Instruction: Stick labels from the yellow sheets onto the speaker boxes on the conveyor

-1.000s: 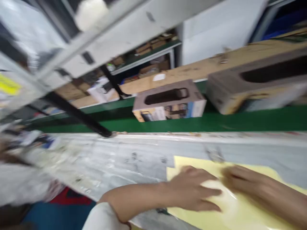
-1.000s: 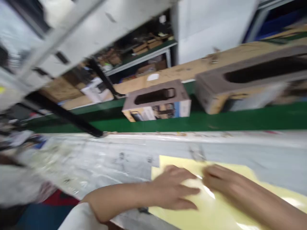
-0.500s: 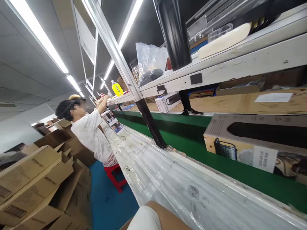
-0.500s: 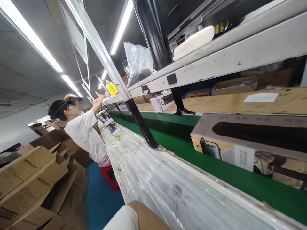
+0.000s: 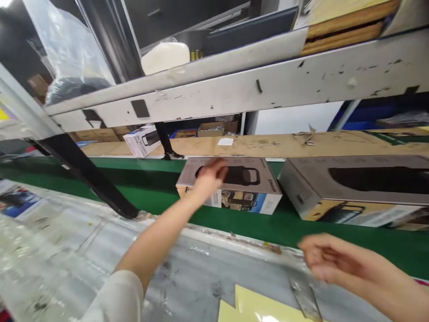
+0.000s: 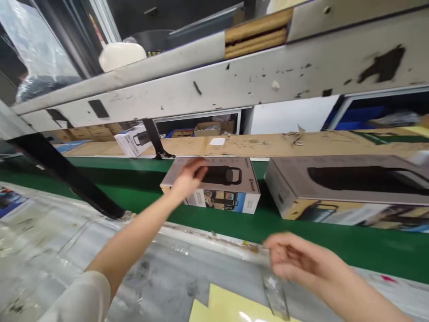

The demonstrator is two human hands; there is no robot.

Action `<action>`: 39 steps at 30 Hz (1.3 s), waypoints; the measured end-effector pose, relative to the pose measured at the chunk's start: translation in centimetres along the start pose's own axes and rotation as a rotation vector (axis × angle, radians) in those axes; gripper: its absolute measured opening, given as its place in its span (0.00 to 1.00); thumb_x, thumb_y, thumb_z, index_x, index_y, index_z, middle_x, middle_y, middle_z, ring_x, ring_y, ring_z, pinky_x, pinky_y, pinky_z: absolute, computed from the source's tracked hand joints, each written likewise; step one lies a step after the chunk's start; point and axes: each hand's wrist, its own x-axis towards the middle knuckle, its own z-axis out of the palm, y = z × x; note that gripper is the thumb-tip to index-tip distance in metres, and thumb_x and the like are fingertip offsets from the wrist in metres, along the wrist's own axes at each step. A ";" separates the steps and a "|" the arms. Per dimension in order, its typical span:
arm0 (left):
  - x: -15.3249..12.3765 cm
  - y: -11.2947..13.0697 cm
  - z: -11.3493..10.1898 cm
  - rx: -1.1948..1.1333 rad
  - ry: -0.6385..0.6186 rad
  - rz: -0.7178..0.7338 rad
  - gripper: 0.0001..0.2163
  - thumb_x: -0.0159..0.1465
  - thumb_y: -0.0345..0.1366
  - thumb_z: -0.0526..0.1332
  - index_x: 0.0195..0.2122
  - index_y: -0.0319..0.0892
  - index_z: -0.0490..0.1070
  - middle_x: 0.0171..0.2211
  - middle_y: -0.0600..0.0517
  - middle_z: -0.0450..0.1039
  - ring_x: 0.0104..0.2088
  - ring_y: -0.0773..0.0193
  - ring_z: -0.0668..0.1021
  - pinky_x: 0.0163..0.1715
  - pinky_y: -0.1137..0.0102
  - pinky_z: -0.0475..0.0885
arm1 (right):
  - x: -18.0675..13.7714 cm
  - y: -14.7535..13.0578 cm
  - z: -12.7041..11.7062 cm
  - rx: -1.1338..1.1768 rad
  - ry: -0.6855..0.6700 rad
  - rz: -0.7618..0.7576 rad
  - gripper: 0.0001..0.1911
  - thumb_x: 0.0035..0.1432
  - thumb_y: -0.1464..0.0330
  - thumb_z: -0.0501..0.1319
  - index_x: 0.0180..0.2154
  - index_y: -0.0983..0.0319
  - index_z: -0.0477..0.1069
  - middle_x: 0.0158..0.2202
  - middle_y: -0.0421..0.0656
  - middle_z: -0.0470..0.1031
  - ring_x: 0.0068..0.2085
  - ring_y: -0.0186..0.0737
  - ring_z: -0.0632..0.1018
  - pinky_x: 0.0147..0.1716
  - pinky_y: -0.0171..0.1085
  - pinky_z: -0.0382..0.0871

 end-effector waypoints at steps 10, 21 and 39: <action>9.3 -12.3 5.3 0.012 -0.336 -0.309 0.16 0.76 0.36 0.47 0.53 0.39 0.73 0.54 0.39 0.79 0.57 0.49 0.78 0.60 0.52 0.67 | 24.3 -6.4 3.5 -0.086 0.005 -0.430 0.17 0.51 0.58 0.67 0.42 0.57 0.71 0.30 0.39 0.75 0.33 0.43 0.78 0.37 0.42 0.73; 9.1 -13.0 5.7 0.037 -0.395 -0.305 0.17 0.76 0.34 0.44 0.54 0.38 0.71 0.59 0.37 0.75 0.60 0.49 0.76 0.60 0.52 0.65 | 37.1 -5.2 7.9 -0.320 0.090 -0.373 0.11 0.51 0.71 0.66 0.38 0.57 0.69 0.28 0.35 0.75 0.31 0.38 0.75 0.36 0.37 0.69; 8.3 -13.4 3.7 0.065 -0.419 -0.271 0.22 0.77 0.46 0.44 0.68 0.55 0.62 0.66 0.53 0.70 0.66 0.54 0.72 0.63 0.60 0.62 | 31.2 -7.2 8.4 -0.718 0.041 -0.138 0.28 0.71 0.54 0.55 0.63 0.64 0.63 0.58 0.61 0.76 0.61 0.68 0.73 0.61 0.74 0.53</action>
